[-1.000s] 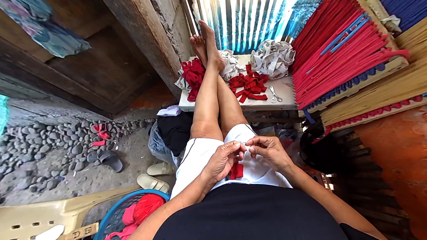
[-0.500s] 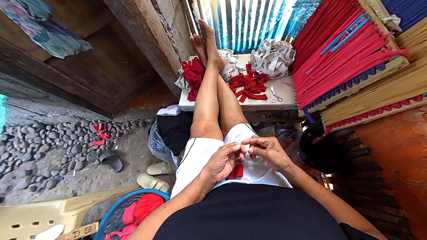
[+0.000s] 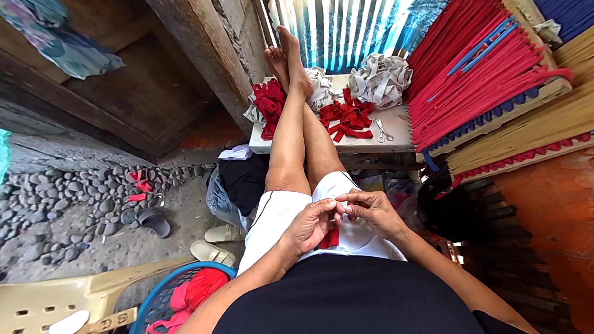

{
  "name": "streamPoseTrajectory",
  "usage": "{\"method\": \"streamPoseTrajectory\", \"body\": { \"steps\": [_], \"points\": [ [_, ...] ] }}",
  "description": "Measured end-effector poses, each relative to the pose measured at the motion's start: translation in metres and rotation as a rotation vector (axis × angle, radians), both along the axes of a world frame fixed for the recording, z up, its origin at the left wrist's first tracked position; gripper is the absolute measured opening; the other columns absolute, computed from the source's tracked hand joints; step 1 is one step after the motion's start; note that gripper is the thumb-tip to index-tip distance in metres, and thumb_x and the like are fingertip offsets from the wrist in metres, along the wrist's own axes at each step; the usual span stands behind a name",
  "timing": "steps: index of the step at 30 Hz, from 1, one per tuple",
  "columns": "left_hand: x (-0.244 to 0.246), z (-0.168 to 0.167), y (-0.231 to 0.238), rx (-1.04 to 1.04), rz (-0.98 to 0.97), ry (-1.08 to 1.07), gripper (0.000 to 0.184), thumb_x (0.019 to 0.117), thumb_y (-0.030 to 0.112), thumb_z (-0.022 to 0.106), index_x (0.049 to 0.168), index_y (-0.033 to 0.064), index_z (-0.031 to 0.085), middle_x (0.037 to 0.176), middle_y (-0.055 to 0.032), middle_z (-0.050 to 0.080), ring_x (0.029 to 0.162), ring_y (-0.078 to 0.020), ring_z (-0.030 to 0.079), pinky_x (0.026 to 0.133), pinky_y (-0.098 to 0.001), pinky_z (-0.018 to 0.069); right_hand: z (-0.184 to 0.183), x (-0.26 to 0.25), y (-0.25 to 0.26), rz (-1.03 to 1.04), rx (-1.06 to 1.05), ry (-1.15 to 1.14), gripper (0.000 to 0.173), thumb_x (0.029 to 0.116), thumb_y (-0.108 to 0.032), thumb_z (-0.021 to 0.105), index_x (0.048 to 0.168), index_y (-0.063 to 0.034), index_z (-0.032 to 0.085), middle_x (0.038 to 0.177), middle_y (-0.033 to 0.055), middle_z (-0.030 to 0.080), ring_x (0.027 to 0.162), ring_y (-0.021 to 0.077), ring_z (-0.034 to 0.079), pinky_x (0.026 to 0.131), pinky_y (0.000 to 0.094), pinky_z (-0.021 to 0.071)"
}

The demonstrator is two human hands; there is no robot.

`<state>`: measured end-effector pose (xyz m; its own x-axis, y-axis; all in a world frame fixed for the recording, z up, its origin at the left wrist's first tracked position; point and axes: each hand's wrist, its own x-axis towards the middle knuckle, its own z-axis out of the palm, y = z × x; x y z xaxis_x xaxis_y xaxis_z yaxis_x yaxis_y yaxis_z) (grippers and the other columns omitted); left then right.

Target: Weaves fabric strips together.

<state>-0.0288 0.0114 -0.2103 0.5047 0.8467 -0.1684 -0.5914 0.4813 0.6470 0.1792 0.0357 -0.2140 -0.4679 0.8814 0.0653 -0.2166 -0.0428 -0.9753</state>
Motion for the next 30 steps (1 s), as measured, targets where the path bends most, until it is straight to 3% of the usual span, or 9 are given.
{"method": "streamPoseTrajectory", "body": {
  "steps": [18,23,26,30],
  "points": [
    [0.002,0.002,0.000,0.002,-0.004,0.069,0.031,0.1062,0.014,0.045,0.093,0.0036,0.070,0.083,-0.0040,0.066,0.076,-0.0116,0.063,0.079,-0.0293,0.0557,0.000,-0.001,-0.002,-0.055,-0.007,-0.019,0.017,0.0942,0.002,0.066,0.108,0.0013,0.076,0.087,0.0073,0.066,0.070,0.0122,0.062,0.067,0.0277,0.0566],
    [0.007,0.004,-0.002,-0.005,0.131,0.206,0.019,0.1039,0.005,0.052,0.100,-0.0017,0.069,0.079,-0.0053,0.066,0.071,-0.0109,0.063,0.075,-0.0275,0.0570,0.002,-0.001,-0.002,-0.136,0.025,-0.073,0.015,0.0939,0.002,0.065,0.104,0.0009,0.076,0.084,0.0060,0.064,0.068,0.0118,0.060,0.066,0.0270,0.0558],
    [0.010,0.003,-0.003,0.134,0.257,0.374,0.008,0.0966,-0.003,0.062,0.101,-0.0043,0.068,0.079,-0.0069,0.070,0.073,-0.0111,0.067,0.076,-0.0270,0.0577,0.001,-0.001,-0.003,-0.190,0.114,-0.166,0.015,0.0941,0.000,0.065,0.103,-0.0008,0.077,0.083,0.0052,0.064,0.068,0.0105,0.060,0.065,0.0252,0.0548],
    [0.015,0.002,-0.004,0.473,0.433,0.683,0.004,0.0912,0.000,0.071,0.094,-0.0019,0.072,0.083,-0.0062,0.073,0.078,-0.0111,0.070,0.078,-0.0275,0.0594,-0.001,-0.005,-0.007,-0.262,0.244,-0.315,0.015,0.0941,-0.003,0.066,0.103,-0.0034,0.078,0.082,0.0026,0.064,0.070,0.0076,0.058,0.065,0.0220,0.0518]
  ]
}}
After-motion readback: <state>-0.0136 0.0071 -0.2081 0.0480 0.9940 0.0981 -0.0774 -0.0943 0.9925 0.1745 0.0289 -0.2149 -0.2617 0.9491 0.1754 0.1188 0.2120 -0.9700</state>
